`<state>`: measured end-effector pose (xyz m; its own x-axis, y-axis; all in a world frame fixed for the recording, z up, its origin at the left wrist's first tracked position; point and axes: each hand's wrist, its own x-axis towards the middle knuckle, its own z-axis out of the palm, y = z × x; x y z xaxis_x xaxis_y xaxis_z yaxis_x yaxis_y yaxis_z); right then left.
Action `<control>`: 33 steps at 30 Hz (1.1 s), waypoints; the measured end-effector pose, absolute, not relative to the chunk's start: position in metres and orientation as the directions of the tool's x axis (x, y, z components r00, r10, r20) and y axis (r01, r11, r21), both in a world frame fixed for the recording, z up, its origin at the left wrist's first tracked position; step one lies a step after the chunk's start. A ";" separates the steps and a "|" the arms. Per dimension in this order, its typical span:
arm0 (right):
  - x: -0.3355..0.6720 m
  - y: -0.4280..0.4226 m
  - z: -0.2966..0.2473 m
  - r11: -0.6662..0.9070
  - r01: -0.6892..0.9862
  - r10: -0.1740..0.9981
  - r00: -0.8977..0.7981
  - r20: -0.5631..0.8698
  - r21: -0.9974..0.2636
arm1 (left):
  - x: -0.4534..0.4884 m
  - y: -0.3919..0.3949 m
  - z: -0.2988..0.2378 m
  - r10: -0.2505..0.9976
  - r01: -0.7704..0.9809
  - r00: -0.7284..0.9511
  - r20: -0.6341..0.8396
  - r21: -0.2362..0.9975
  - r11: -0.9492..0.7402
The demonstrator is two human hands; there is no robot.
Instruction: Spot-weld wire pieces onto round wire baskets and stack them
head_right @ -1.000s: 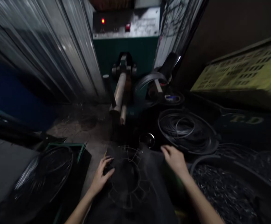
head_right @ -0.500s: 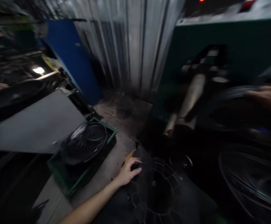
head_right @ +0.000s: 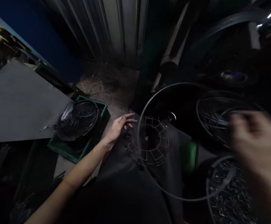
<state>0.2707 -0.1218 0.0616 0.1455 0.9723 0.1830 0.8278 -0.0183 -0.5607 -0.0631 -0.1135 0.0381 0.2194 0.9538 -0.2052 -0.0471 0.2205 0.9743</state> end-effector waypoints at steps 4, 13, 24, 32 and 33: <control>0.230 -0.138 0.030 -0.257 0.749 0.916 0.390 0.093 -0.611 | -0.068 -0.107 0.030 0.908 -0.071 0.276 -0.316 0.935 0.347; 0.216 -0.153 -0.031 -0.167 0.790 0.971 0.237 0.043 -0.590 | -0.080 -0.100 -0.048 0.977 0.589 0.192 -0.094 0.807 -0.038; 0.239 -0.153 -0.037 -0.192 0.840 0.976 0.109 -0.189 -0.508 | -0.079 -0.103 -0.056 0.950 0.692 0.267 -0.158 0.718 -0.075; 0.254 -0.149 -0.041 -0.209 0.818 0.953 0.048 -0.298 -0.536 | -0.082 -0.112 -0.079 0.968 0.676 0.227 -0.110 0.733 -0.075; 0.255 -0.150 -0.044 -0.234 0.778 0.948 0.048 -0.315 -0.583 | -0.082 -0.114 -0.084 0.976 0.665 0.199 -0.089 0.744 -0.068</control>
